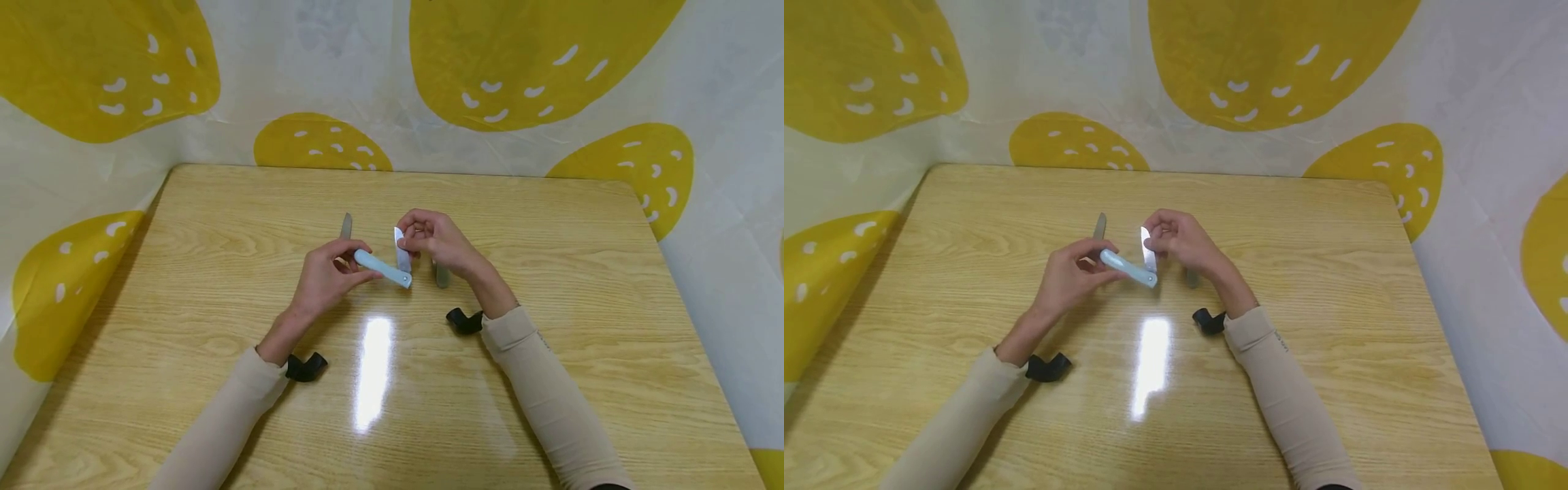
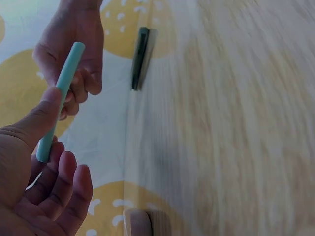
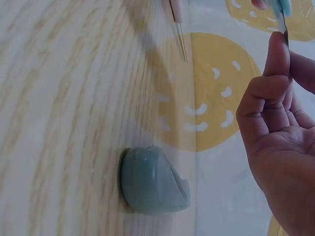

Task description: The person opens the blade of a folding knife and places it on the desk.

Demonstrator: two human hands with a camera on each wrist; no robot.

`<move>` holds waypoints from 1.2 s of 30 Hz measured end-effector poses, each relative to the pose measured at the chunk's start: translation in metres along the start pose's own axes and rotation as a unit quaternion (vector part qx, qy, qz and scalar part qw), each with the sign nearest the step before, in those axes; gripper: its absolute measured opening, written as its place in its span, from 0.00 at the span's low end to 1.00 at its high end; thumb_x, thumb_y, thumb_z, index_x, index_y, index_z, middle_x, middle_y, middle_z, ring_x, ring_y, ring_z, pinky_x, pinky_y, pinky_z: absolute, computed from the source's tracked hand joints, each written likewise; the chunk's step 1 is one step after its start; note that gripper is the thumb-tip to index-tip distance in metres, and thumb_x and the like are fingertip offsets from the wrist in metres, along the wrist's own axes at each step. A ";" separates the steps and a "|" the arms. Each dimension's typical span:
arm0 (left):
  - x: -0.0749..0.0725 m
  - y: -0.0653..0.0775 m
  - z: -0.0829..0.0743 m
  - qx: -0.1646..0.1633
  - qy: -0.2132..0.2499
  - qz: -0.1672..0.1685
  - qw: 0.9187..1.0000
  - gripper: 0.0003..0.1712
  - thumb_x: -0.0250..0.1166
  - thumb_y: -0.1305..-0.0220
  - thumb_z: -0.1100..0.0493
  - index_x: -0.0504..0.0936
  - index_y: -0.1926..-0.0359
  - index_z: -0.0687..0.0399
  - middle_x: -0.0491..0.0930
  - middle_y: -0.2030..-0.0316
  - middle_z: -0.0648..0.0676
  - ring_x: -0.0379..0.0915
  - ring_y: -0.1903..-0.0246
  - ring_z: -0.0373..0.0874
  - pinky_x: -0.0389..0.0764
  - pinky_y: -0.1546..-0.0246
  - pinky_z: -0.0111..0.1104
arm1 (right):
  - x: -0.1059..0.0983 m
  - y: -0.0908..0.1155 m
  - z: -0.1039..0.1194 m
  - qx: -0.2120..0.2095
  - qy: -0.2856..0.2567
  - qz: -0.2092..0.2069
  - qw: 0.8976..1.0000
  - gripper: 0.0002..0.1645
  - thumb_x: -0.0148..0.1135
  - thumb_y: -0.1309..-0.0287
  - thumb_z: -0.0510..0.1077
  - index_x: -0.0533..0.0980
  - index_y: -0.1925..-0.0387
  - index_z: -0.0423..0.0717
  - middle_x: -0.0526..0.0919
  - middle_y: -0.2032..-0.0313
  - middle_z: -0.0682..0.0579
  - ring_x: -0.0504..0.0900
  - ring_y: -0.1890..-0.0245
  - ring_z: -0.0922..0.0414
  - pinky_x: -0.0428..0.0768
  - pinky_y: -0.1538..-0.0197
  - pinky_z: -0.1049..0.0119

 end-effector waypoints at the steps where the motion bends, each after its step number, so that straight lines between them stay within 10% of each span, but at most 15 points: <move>1: -0.001 0.000 -0.001 0.004 -0.007 -0.004 1.000 0.20 0.83 0.48 0.58 0.88 0.54 0.57 0.85 0.68 0.55 0.77 0.71 0.42 0.80 0.68 0.27 | -0.001 0.000 0.000 0.001 -0.001 -0.004 1.000 0.09 0.62 0.32 0.32 0.76 0.52 0.32 0.80 0.71 0.52 0.79 0.73 0.52 0.83 0.65 0.60; 18: -0.014 0.012 -0.021 0.139 -0.140 -0.085 0.977 0.22 0.89 0.60 0.49 0.88 0.70 0.56 0.85 0.80 0.50 0.76 0.82 0.36 0.76 0.78 0.27 | -0.017 0.001 -0.005 -0.012 -0.022 -0.069 0.997 0.09 0.64 0.33 0.32 0.76 0.53 0.32 0.78 0.72 0.54 0.78 0.74 0.50 0.83 0.64 0.58; 36: -0.016 0.018 -0.032 0.151 -0.179 -0.110 0.966 0.23 0.89 0.61 0.47 0.85 0.81 0.54 0.82 0.86 0.50 0.74 0.88 0.35 0.68 0.82 0.19 | -0.025 0.001 -0.007 -0.020 -0.071 -0.110 0.991 0.09 0.62 0.32 0.31 0.75 0.53 0.32 0.81 0.73 0.56 0.82 0.74 0.54 0.82 0.66 0.65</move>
Point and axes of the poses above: each hand's wrist, its own y-axis away from the middle knuckle, its own x-axis out of the palm, z = x × y, the point moved 10 cm from there along -y, towards the middle knuckle
